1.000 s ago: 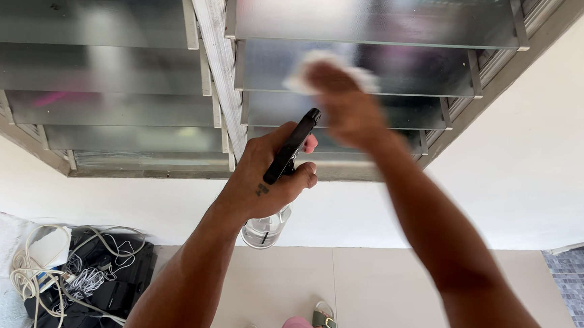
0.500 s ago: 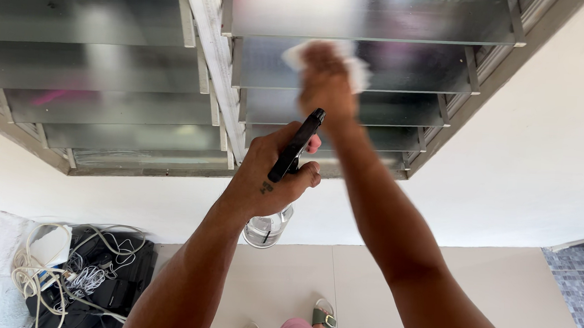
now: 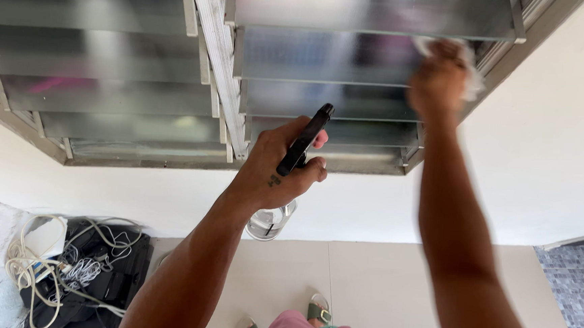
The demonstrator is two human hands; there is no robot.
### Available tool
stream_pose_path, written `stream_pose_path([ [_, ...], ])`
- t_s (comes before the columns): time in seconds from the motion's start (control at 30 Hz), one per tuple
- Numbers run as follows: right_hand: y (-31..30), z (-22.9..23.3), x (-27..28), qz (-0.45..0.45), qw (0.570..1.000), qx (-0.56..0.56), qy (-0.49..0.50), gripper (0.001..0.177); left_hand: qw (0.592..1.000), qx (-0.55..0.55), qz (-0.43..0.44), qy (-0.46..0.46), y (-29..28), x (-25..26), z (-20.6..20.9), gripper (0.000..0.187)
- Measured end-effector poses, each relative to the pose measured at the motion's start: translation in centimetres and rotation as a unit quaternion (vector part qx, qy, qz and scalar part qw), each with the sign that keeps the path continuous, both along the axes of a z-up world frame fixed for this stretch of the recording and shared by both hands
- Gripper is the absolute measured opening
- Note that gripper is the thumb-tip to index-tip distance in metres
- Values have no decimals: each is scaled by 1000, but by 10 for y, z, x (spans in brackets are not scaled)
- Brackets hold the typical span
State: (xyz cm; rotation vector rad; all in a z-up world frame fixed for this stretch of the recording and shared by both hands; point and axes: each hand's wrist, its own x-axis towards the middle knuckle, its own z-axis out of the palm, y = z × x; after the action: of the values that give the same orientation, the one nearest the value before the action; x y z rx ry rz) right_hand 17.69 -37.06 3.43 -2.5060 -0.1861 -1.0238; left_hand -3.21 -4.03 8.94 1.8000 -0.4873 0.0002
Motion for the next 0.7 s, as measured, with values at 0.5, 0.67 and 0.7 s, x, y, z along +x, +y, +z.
stream_pose_path([
  [0.5, 50, 36, -77, 454, 631, 617, -123, 53, 999, -27, 0, -19, 14, -19, 10, 18],
  [0.67, 7, 84, -53, -60, 991, -11, -122, 27, 999, -48, 3, -11, 23, -26, 10, 19],
  [0.7, 13, 82, -31, -77, 989, -79, -99, 23, 999, -50, 8, -10, 27, -28, 11, 18],
])
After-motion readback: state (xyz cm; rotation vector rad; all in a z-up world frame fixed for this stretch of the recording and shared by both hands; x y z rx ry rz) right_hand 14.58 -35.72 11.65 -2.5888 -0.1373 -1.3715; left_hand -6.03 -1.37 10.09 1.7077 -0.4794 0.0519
